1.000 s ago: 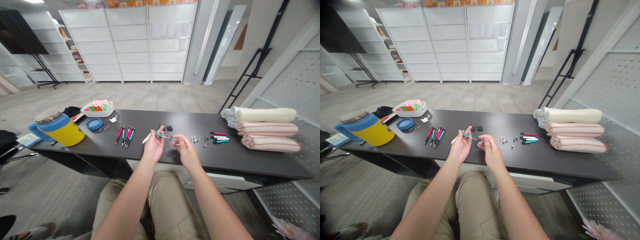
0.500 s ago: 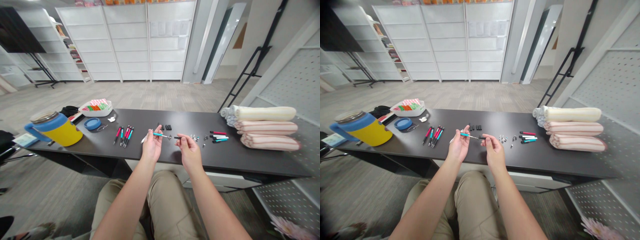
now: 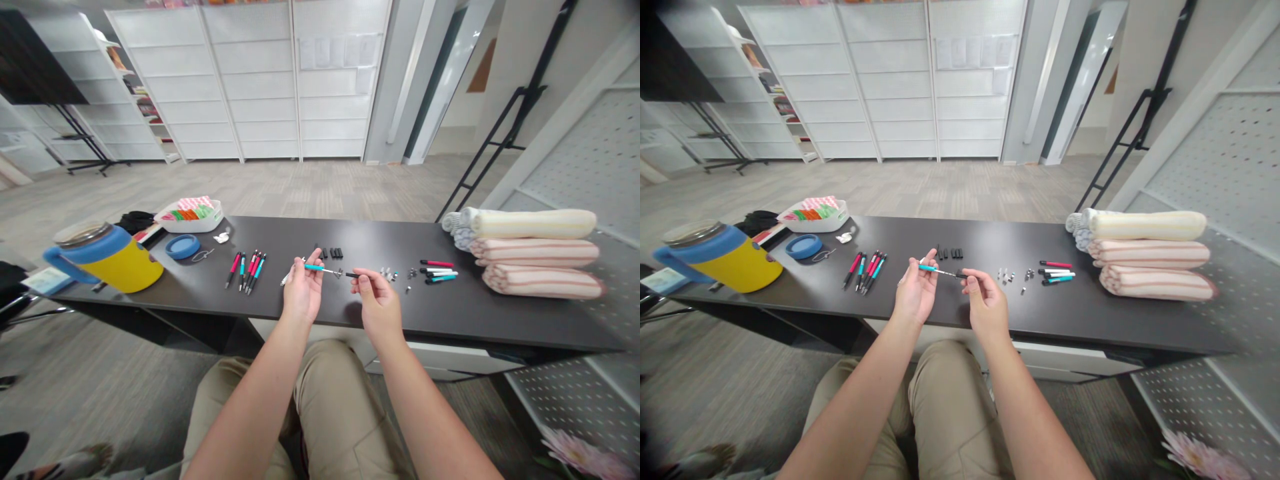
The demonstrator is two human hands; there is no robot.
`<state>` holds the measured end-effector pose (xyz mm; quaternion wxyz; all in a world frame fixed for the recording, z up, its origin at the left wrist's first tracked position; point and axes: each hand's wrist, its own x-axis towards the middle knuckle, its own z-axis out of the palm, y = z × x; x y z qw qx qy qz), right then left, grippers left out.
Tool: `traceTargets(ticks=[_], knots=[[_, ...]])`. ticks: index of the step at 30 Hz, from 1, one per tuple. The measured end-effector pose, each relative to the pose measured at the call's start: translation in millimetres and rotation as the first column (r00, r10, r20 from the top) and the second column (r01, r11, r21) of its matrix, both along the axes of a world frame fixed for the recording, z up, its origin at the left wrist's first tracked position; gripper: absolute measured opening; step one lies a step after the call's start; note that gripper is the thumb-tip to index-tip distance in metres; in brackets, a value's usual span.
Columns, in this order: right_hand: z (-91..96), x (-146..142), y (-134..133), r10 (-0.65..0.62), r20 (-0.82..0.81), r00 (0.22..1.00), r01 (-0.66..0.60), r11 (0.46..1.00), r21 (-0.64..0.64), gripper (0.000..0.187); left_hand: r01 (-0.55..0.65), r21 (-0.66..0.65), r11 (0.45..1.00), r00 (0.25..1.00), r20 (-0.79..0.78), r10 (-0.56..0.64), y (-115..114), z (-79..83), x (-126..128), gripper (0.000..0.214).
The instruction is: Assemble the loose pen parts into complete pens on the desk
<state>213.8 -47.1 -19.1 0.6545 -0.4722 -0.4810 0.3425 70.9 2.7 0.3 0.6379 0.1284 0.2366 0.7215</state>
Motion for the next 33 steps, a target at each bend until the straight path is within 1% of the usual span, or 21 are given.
traceTargets(ticks=[6, 11, 14, 18, 22, 29, 33], knots=[[0.7, -1.0, -1.4, -0.028, 0.006, 1.0, 0.028, 0.999, 0.017, 0.036, 0.008, -0.001, 1.0, 1.0, 0.005, -0.008, 1.0, -1.5, -0.4, 0.013], [3.9, -2.2, -2.5, -0.027, 0.049, 0.998, 0.026, 1.0, 0.007, 0.036, 0.013, -0.002, 1.0, 1.0, 0.004, -0.013, 0.1, -0.8, 0.3, 0.012], [5.0, -3.0, -2.1, 0.0, 0.102, 0.995, 0.002, 1.0, -0.019, 0.036, 0.011, 0.005, 1.0, 1.0, -0.02, -0.011, -0.7, -1.7, 1.4, 0.013], [4.5, -4.1, -0.6, 0.068, 0.176, 0.982, -0.058, 0.997, -0.059, 0.037, 0.023, 0.055, 0.998, 0.997, -0.076, -0.018, -1.8, -4.3, 2.8, 0.015], [1.7, -5.2, 2.7, 0.082, 0.233, 0.969, -0.058, 0.993, -0.108, 0.036, 0.04, 0.066, 0.997, 0.996, -0.088, -0.034, -2.4, -5.4, 2.5, 0.019], [-2.1, -6.6, 7.9, 0.137, 0.114, 0.984, -0.118, 0.98, -0.164, 0.039, 0.07, 0.043, 0.997, 0.997, -0.029, -0.069, -1.4, -6.1, -0.9, 0.018], [-2.2, -6.4, 8.4, 0.169, 0.063, 0.984, -0.156, 0.972, -0.177, 0.04, 0.069, 0.042, 0.997, 0.998, -0.008, -0.068, -2.0, -5.4, -2.1, 0.02]])
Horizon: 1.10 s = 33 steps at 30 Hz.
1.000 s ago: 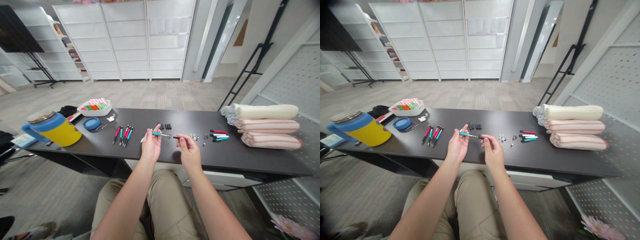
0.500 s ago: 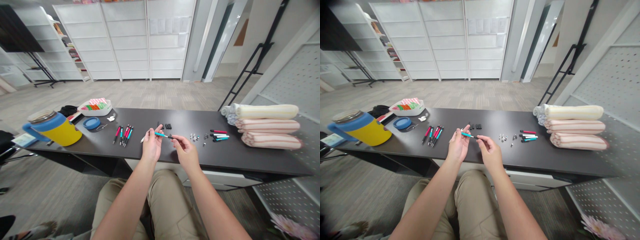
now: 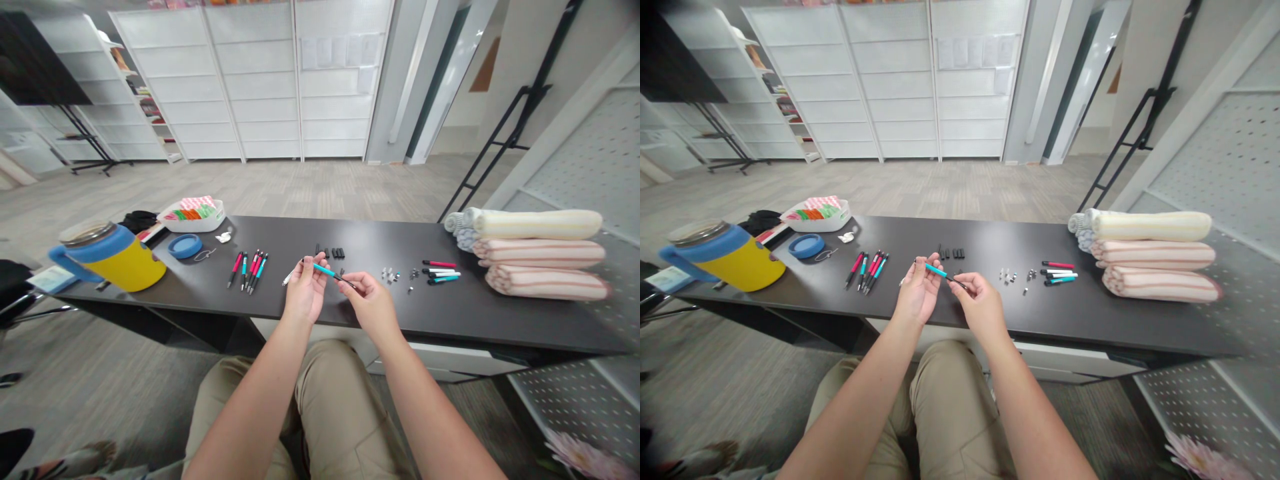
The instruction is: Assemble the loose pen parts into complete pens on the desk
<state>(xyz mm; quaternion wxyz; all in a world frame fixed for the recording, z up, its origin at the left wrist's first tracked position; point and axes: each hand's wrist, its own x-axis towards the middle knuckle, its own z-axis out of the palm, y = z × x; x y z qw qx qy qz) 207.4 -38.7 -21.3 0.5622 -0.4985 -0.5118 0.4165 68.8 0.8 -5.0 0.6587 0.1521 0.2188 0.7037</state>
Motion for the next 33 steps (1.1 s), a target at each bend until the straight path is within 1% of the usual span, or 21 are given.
traceTargets(ticks=[7, 14, 18, 25, 30, 33], knots=[[1.2, 0.7, -0.5, 0.027, 0.006, 1.0, -0.027, 1.0, -0.001, 0.036, 0.023, 0.015, 1.0, 0.999, -0.027, -0.022, -2.5, 2.9, 0.0, 0.022], [5.5, -1.0, -2.9, 0.028, 0.013, 1.0, -0.028, 0.999, -0.022, 0.04, 0.057, 0.005, 0.998, 0.997, -0.059, -0.056, -2.6, 0.6, -0.9, 0.027], [7.3, -2.1, -3.7, 0.035, 0.01, 0.999, -0.034, 0.998, -0.051, 0.044, 0.048, 0.014, 0.999, 0.995, -0.082, -0.047, -3.4, 1.8, -0.8, 0.028], [6.8, -0.9, -2.0, 0.034, 0.157, 0.987, -0.03, 0.999, -0.032, 0.047, 0.002, 0.01, 1.0, 0.994, -0.108, -0.001, -2.3, 1.5, 0.5, 0.025], [5.2, -1.3, -0.4, 0.008, 0.319, 0.948, -0.007, 1.0, -0.004, 0.049, -0.025, 0.019, 1.0, 0.989, -0.142, 0.027, -1.8, -0.1, 0.8, 0.027], [4.8, -2.7, -0.9, -0.001, 0.368, 0.93, -0.009, 1.0, 0.024, 0.044, -0.049, 0.027, 0.998, 0.986, -0.156, 0.053, -1.4, -0.5, 1.2, 0.027]])
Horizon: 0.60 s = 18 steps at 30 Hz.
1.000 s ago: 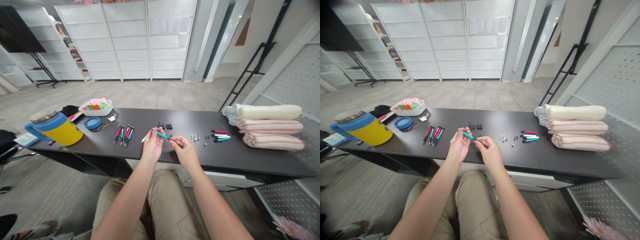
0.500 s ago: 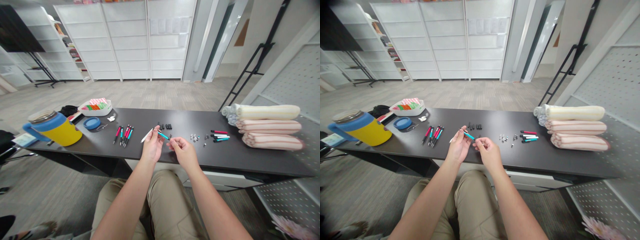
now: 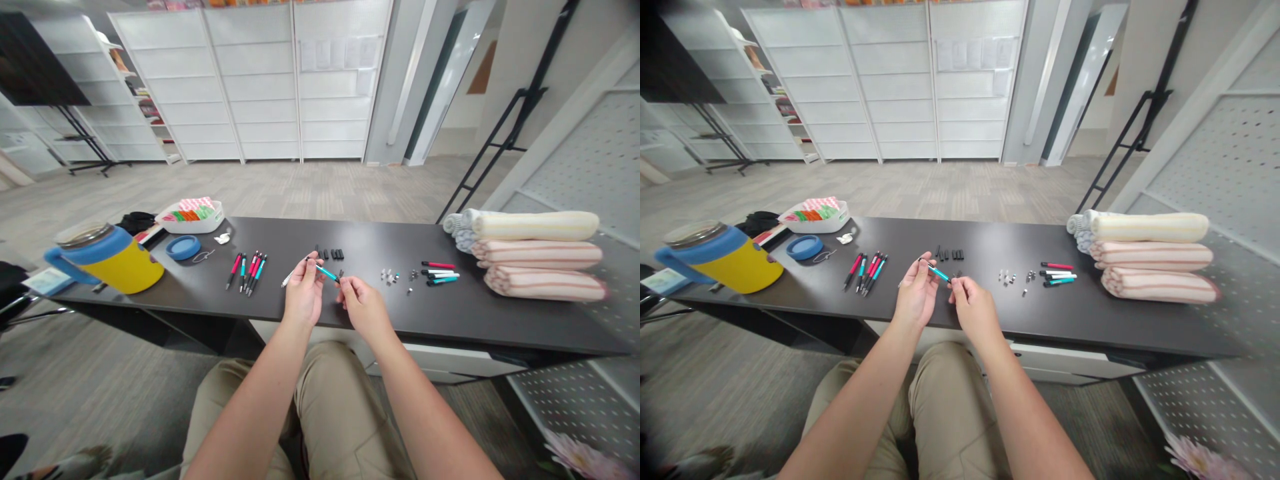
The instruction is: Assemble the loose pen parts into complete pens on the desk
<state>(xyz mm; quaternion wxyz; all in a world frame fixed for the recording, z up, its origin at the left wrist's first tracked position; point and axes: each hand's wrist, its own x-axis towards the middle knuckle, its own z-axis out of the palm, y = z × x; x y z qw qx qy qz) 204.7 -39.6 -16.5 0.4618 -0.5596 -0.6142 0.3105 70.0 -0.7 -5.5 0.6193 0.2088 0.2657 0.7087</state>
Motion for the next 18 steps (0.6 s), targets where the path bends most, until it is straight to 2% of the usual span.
traceTargets(ticks=[5, 12, 18], knots=[[2.2, -0.6, -2.1, 0.03, 0.02, 0.999, -0.03, 0.999, 0.035, 0.032, -0.009, 0.001, 1.0, 1.0, 0.011, 0.009, 0.6, -0.2, -0.4, 0.025], [2.1, 2.4, 0.6, 0.114, 0.051, 0.992, -0.118, 0.99, 0.083, 0.036, 0.012, 0.003, 1.0, 1.0, -0.002, -0.012, -0.4, -0.4, -1.5, 0.026], [0.7, -0.2, -0.8, 0.033, 0.011, 0.999, -0.034, 0.999, 0.018, 0.028, 0.0, 0.022, 1.0, 1.0, -0.009, 0.0, 0.9, -2.0, -0.6, 0.027]])
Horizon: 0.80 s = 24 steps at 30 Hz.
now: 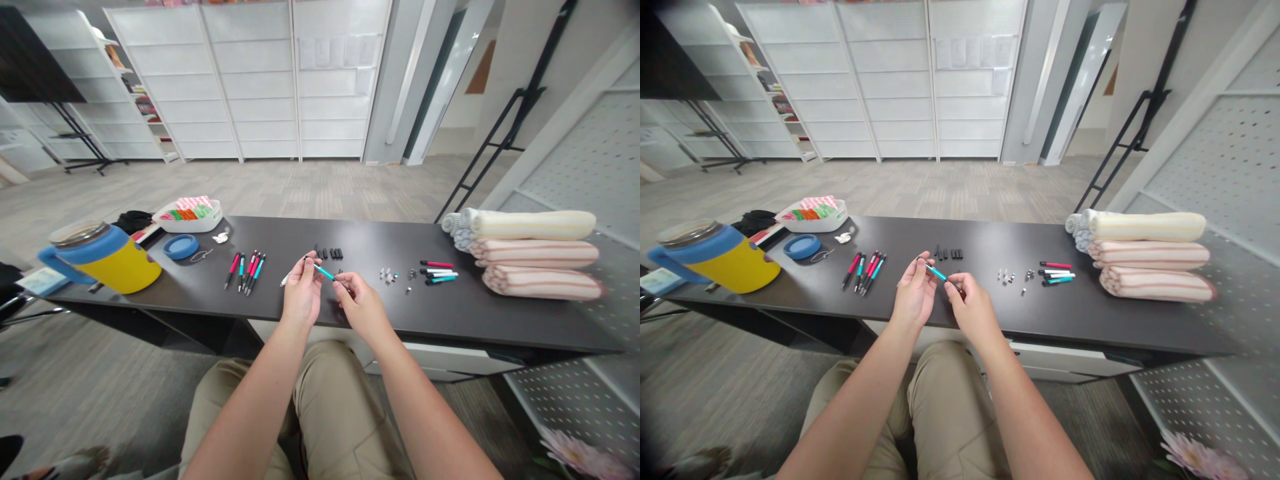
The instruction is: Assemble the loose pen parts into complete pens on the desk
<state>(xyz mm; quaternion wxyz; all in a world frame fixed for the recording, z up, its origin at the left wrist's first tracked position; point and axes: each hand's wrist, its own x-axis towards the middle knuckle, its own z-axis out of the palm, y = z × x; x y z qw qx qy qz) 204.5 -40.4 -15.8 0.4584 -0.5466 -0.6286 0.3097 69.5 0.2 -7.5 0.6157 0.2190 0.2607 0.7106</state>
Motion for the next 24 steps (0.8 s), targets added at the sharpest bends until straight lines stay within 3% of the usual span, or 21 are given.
traceTargets(ticks=[5, 15, 20, 24], knots=[[1.4, -1.2, -2.3, 0.02, -0.048, 0.999, -0.02, 1.0, -0.011, 0.02, 0.005, 0.015, 1.0, 1.0, 0.002, -0.005, 1.3, -1.8, -0.5, 0.034], [5.9, 1.5, -1.2, 0.05, 0.165, 0.985, -0.059, 0.997, 0.05, 0.036, 0.024, 0.014, 1.0, 1.0, 0.004, -0.024, 2.0, -4.7, -2.5, 0.036], [1.3, -0.9, -1.5, -0.016, 0.047, 0.999, 0.014, 0.999, 0.039, 0.028, 0.009, 0.014, 1.0, 1.0, 0.013, -0.009, 1.9, -3.7, -1.7, 0.036], [1.4, 0.1, -2.2, 0.006, 0.008, 1.0, -0.006, 1.0, 0.027, 0.027, 0.009, 0.016, 1.0, 1.0, 0.013, -0.009, 1.1, -3.3, -1.3, 0.035]])
